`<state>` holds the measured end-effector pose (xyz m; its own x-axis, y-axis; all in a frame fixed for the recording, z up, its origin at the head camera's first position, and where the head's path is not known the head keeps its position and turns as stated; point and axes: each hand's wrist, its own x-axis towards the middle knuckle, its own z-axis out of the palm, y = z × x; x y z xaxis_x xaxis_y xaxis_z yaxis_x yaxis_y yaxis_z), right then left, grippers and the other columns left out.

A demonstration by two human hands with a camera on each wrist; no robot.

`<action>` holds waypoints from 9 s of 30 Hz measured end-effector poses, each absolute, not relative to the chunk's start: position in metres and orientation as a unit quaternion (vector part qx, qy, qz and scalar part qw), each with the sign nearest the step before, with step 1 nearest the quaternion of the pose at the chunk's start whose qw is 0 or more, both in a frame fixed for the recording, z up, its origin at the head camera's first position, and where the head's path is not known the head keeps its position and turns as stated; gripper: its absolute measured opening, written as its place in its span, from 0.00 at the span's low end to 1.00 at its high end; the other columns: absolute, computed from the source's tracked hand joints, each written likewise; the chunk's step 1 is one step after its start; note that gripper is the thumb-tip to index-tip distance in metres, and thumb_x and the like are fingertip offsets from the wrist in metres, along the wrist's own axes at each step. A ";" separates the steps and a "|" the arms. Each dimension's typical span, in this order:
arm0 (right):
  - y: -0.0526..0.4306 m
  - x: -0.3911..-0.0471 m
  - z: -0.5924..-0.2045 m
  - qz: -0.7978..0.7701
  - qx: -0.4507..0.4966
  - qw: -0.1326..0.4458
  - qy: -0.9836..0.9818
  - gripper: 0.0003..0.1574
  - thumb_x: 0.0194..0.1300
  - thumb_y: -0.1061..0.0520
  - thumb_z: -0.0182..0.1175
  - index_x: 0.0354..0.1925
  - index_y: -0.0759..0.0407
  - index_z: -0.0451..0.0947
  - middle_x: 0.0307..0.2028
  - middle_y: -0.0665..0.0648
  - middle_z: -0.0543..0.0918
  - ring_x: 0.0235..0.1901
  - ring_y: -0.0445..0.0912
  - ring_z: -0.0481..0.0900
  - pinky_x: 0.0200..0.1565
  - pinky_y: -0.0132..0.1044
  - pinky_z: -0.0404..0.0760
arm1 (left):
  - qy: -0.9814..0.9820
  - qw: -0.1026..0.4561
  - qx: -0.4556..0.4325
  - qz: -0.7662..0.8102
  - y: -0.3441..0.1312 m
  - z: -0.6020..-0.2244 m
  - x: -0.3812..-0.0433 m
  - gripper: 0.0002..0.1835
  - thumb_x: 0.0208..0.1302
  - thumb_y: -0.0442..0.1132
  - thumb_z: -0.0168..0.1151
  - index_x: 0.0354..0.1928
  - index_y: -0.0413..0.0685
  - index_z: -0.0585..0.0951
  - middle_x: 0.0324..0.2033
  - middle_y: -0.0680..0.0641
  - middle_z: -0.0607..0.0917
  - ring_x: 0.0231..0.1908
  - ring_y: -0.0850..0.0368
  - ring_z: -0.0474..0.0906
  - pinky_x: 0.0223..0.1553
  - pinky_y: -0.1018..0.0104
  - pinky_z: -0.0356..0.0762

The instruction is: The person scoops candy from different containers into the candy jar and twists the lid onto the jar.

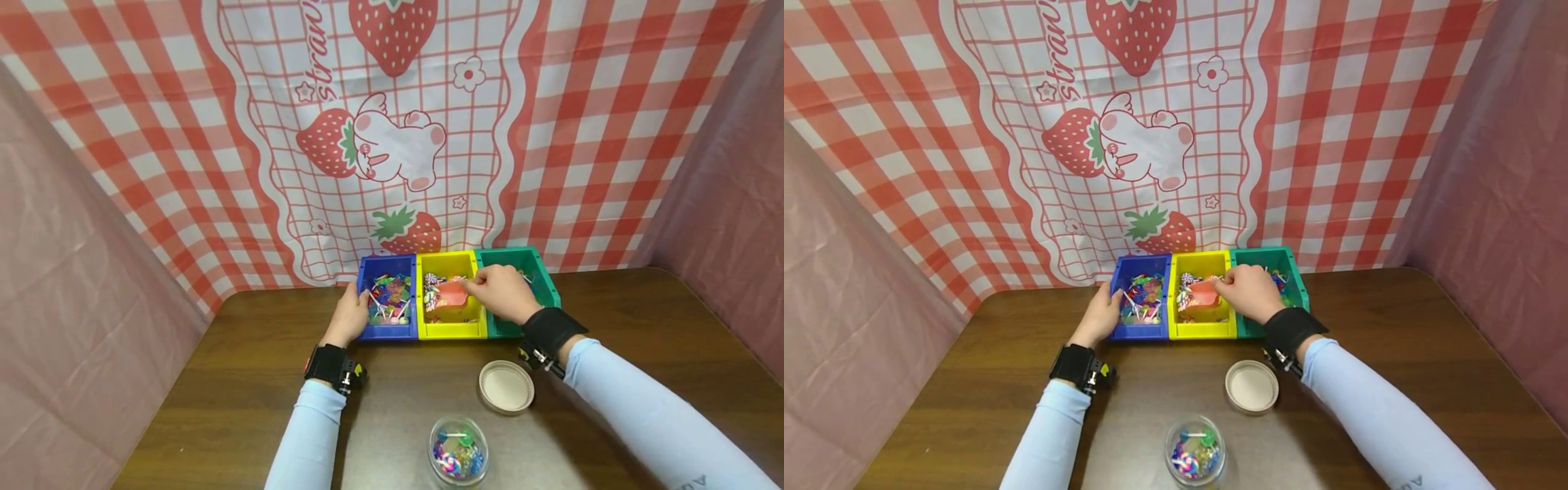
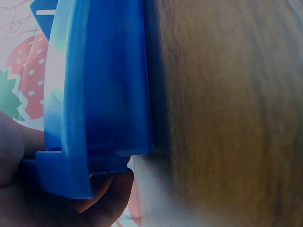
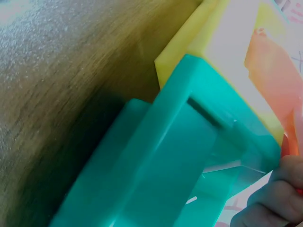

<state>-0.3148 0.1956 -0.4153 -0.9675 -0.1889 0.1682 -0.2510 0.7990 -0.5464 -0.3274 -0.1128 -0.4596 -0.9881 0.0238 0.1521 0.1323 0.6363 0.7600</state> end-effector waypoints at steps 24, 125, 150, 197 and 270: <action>0.190 -0.312 -0.404 0.138 0.151 0.078 -0.976 0.28 0.67 0.44 0.64 0.14 0.52 0.70 0.11 0.50 0.62 0.12 0.47 0.67 0.17 0.36 0.62 | -0.903 0.060 -0.039 -0.424 -0.112 -0.459 -0.326 0.19 0.79 0.39 0.44 0.64 0.34 0.68 0.53 0.33 0.80 0.57 0.40 0.75 0.61 0.45 0.69; 0.177 -0.310 -0.408 0.295 0.096 0.014 -0.951 0.35 0.71 0.42 0.60 0.12 0.55 0.63 0.12 0.49 0.59 0.11 0.47 0.63 0.17 0.35 0.57 | -0.892 0.064 -0.041 -0.446 -0.113 -0.462 -0.325 0.19 0.79 0.39 0.45 0.62 0.32 0.69 0.53 0.32 0.80 0.55 0.39 0.76 0.58 0.44 0.71; 0.178 -0.311 -0.411 0.236 0.111 0.064 -0.963 0.29 0.72 0.43 0.59 0.17 0.55 0.74 0.12 0.50 0.63 0.14 0.47 0.64 0.19 0.36 0.57 | -0.896 0.067 -0.054 -0.436 -0.115 -0.458 -0.323 0.18 0.79 0.38 0.44 0.61 0.31 0.69 0.52 0.32 0.80 0.55 0.39 0.76 0.58 0.44 0.71; 0.159 -0.319 -0.415 0.196 0.150 0.084 -0.965 0.31 0.70 0.42 0.61 0.14 0.53 0.67 0.12 0.49 0.63 0.14 0.46 0.64 0.21 0.36 0.58 | -0.898 0.069 -0.055 -0.430 -0.114 -0.458 -0.324 0.19 0.79 0.38 0.44 0.61 0.30 0.68 0.52 0.32 0.79 0.55 0.40 0.76 0.58 0.45 0.71; 0.217 -0.189 -0.383 0.354 0.248 0.041 -0.901 0.23 0.67 0.42 0.65 0.18 0.42 0.71 0.13 0.37 0.60 0.16 0.35 0.60 0.20 0.30 0.58 | -0.899 0.063 -0.056 -0.430 -0.116 -0.461 -0.326 0.20 0.79 0.39 0.43 0.64 0.32 0.67 0.55 0.32 0.79 0.58 0.38 0.74 0.60 0.44 0.69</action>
